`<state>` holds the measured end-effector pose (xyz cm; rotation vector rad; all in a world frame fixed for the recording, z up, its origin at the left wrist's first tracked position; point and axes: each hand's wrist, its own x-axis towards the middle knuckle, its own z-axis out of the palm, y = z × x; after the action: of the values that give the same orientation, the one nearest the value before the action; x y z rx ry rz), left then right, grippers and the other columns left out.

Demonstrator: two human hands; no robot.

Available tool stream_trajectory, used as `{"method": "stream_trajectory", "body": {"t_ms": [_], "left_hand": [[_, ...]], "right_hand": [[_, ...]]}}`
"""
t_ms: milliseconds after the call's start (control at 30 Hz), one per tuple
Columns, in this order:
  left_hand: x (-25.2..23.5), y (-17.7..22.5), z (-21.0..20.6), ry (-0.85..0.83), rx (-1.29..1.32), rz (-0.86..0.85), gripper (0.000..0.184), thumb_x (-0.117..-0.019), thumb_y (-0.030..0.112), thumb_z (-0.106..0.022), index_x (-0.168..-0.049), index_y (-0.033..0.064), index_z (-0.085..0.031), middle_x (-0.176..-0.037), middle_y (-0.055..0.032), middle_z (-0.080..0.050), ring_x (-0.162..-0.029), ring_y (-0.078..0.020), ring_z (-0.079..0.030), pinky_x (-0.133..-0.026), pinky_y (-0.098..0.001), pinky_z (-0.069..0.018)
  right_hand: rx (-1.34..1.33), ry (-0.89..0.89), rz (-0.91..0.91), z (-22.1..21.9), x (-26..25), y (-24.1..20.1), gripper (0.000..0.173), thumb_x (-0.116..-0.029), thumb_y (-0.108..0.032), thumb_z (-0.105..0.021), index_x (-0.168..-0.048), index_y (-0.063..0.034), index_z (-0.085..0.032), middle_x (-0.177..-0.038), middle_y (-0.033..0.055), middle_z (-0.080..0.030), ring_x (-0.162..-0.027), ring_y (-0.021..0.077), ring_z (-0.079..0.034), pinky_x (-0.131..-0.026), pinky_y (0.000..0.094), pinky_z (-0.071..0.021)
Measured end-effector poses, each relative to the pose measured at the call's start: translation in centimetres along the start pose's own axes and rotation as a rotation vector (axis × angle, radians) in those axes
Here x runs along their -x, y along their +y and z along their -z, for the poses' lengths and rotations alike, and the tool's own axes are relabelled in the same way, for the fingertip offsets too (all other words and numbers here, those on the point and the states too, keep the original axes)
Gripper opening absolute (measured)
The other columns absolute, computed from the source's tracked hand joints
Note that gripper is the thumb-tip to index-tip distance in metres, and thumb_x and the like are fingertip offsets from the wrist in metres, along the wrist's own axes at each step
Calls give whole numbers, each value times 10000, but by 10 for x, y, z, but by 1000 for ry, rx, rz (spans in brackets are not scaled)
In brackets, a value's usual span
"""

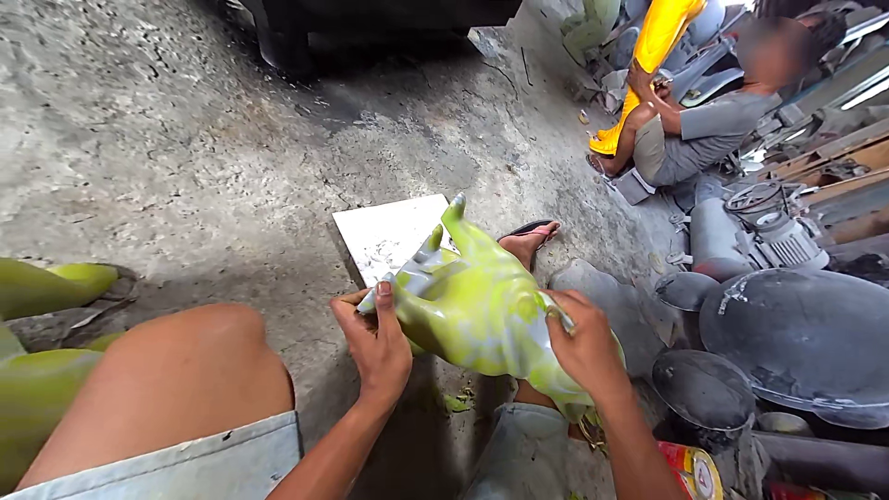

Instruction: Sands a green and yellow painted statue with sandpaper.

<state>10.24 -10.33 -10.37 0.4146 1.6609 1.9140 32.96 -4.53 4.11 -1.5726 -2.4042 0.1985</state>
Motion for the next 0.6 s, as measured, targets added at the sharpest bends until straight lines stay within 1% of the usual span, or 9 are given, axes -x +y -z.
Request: {"method": "stream_trajectory", "body": {"t_ms": [67, 133, 200, 333, 433, 533, 600], "left_hand": [[0, 0, 0, -1, -4, -3, 433, -1046, 471, -554, -1251, 96, -480, -1010, -28, -623, -875, -89, -654, -787, -298, -567], [0, 2, -1, -14, 0, 2, 440, -1046, 480, -547, -1252, 97, -475, -1010, -28, -620, -875, -89, -652, -786, -296, -566], [0, 1, -1, -9, 3, 3, 451, -1045, 482, -548, -1259, 93, -471, -1020, -34, -620, -880, -97, -654, -792, -304, -569], [1, 0, 0, -4, -5, 15, 443, -1043, 484, -555, -1255, 103, -477, -1020, -32, -625, -881, -104, -657, -788, -311, -570], [0, 2, -1, -11, -12, 23, 442, -1049, 479, -544, -1262, 99, -472, -1021, -35, -622, -880, -100, -655, -796, -311, -567], [0, 3, -2, -8, 0, 20, 438, -1047, 483, -547, -1249, 102, -471, -1012, -29, -622, -882, -97, -656, -797, -308, -570], [0, 3, -1, -4, -4, 20, 449, -1045, 492, -545, -1256, 102, -470, -1015, -31, -620, -885, -102, -656, -797, -318, -569]], "right_hand": [[91, -48, -64, 0, -10, 2, 327, -990, -113, -585, -1278, -175, -727, -1161, 41, -699, -1001, 187, -691, -855, 459, -597], [158, -115, -118, -6, -17, 1, 352, -978, -88, -597, -1295, -179, -721, -1164, 77, -691, -1003, 236, -691, -858, 492, -594], [182, -153, -151, -10, -21, -3, 348, -969, -80, -607, -1278, -184, -729, -1147, 85, -690, -997, 250, -691, -854, 499, -591], [136, -147, -149, -10, -18, -2, 331, -969, -83, -606, -1248, -195, -744, -1132, 61, -702, -1003, 217, -691, -860, 478, -590], [94, -157, -132, -10, -12, 0, 350, -968, -81, -606, -1256, -224, -744, -1151, 29, -707, -1022, 179, -687, -876, 455, -586], [101, -154, -110, -12, -6, -2, 382, -952, -72, -610, -1261, -253, -744, -1123, 4, -692, -1002, 148, -674, -855, 413, -590], [119, -147, -101, -15, 0, -7, 390, -945, -73, -612, -1267, -252, -741, -1101, 6, -673, -969, 144, -668, -823, 401, -594]]}}
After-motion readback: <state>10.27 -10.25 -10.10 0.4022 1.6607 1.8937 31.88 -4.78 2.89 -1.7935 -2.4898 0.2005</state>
